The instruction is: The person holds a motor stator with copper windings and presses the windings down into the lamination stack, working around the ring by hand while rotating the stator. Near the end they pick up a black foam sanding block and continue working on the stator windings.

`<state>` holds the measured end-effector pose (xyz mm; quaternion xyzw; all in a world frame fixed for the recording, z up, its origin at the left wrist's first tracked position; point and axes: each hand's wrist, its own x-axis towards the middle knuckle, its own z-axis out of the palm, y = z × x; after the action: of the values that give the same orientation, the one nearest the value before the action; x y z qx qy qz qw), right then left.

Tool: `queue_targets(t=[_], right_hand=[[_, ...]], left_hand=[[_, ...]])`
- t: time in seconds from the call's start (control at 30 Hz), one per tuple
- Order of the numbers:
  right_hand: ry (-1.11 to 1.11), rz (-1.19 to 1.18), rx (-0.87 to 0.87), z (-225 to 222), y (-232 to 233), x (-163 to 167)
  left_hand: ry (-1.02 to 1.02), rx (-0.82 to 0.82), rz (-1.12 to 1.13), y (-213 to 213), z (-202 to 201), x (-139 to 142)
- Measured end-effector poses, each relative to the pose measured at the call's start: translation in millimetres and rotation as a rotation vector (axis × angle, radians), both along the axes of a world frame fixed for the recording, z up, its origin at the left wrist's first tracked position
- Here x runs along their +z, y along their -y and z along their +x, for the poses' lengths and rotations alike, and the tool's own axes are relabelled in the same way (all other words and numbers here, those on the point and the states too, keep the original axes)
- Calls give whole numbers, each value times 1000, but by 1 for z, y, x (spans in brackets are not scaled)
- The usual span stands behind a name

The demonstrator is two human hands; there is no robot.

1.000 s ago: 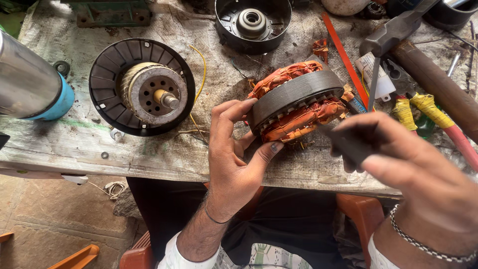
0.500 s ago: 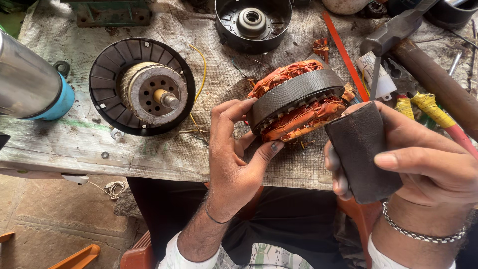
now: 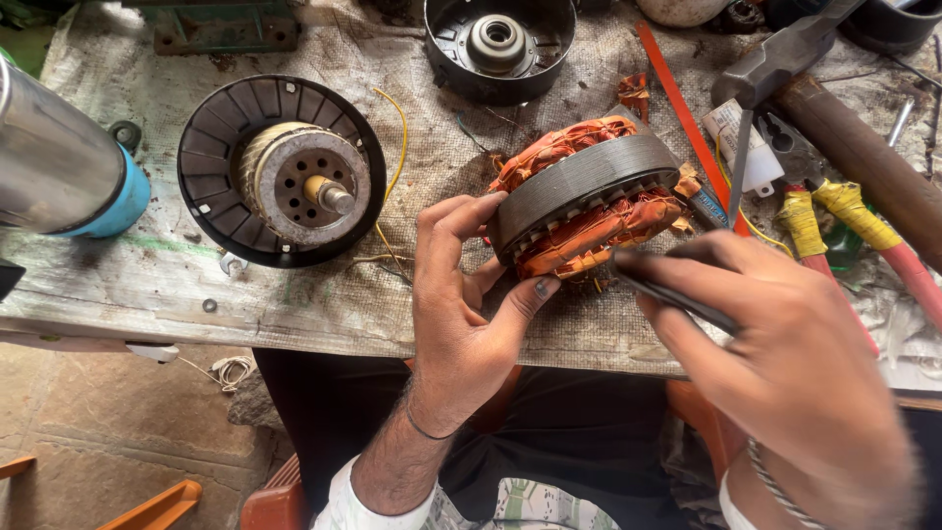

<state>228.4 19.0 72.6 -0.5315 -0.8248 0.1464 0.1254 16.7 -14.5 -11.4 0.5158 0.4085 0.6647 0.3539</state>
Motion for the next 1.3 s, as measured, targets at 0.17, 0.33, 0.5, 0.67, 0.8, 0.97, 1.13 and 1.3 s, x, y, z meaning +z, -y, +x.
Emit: queue_targets(t=[0.17, 0.33, 0.5, 0.67, 0.8, 0.97, 1.13, 1.3], right_hand=[[57, 63, -8, -24, 3, 5], [62, 106, 80, -26, 6, -4], [1, 221, 74, -44, 6, -30], [19, 331, 5, -63, 1, -37], [100, 339, 70, -61, 6, -26], [50, 295, 90, -58, 10, -26], [38, 155, 64, -55, 3, -33], [45, 209, 105, -54, 2, -34]], left_hand=[[5, -18, 0, -1, -1, 0], [22, -22, -3, 0, -1, 0], [47, -33, 10, 2, 0, 2], [13, -36, 1, 1, -1, 4], [2, -30, -1, 2, -1, 4], [-4, -24, 8, 0, 0, 2], [-37, -14, 8, -1, 1, 3], [-34, 1, 17, 1, 2, 4]])
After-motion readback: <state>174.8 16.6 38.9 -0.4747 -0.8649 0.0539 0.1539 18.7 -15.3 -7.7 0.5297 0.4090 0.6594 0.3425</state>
